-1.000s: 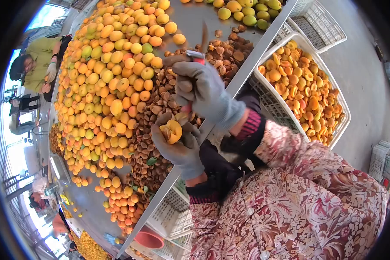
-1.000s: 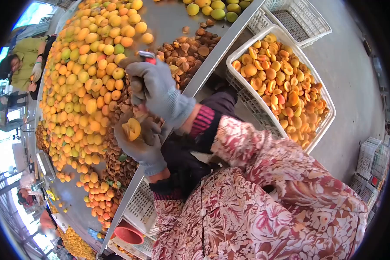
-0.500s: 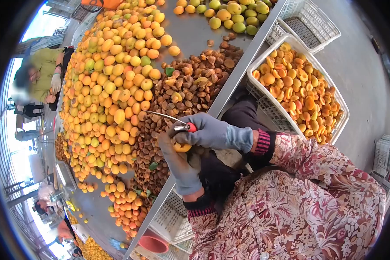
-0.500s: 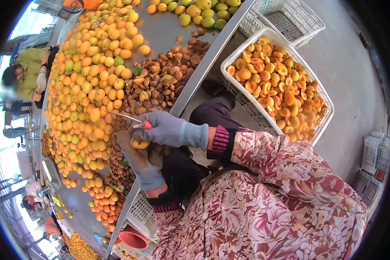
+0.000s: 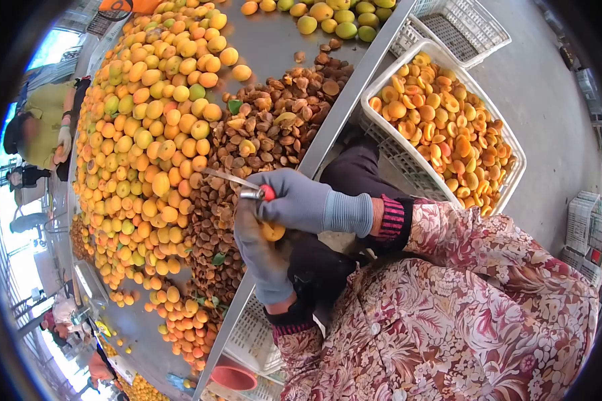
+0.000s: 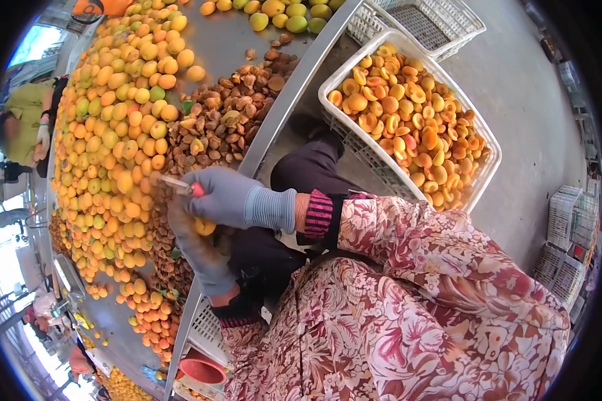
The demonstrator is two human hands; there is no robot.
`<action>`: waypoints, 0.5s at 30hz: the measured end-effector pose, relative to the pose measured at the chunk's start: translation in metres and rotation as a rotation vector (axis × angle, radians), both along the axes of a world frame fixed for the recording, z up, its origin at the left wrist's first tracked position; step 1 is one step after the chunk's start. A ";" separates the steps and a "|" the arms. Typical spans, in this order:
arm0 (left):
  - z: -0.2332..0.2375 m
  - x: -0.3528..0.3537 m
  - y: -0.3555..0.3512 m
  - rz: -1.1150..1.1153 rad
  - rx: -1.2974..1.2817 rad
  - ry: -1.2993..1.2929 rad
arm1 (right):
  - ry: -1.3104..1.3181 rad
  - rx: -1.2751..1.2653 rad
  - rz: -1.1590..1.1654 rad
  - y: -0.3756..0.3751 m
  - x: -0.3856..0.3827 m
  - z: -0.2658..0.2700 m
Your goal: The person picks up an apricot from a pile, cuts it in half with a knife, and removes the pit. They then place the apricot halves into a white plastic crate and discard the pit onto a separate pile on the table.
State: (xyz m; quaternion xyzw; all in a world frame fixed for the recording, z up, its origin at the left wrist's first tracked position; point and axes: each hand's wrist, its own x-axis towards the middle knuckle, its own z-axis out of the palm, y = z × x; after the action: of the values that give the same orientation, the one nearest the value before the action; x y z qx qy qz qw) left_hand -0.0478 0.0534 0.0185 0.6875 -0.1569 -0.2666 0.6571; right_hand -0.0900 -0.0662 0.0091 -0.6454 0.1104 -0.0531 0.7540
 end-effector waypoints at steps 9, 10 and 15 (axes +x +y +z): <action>-0.033 0.016 -0.002 -0.139 -0.038 -0.644 | 0.121 0.790 -0.258 0.000 -0.006 -0.016; -0.021 -0.001 -0.006 -0.111 -0.134 -0.379 | 0.147 0.708 -0.348 -0.005 -0.009 -0.016; -0.031 -0.001 0.008 0.239 -0.335 0.304 | 0.065 0.225 -0.614 -0.012 0.009 -0.024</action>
State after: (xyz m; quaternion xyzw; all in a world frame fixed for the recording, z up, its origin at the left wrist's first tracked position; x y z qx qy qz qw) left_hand -0.0490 0.0617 -0.0129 0.5347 -0.0158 -0.2578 0.8046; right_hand -0.0810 -0.0782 -0.0151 -0.4960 0.3288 -0.2449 0.7655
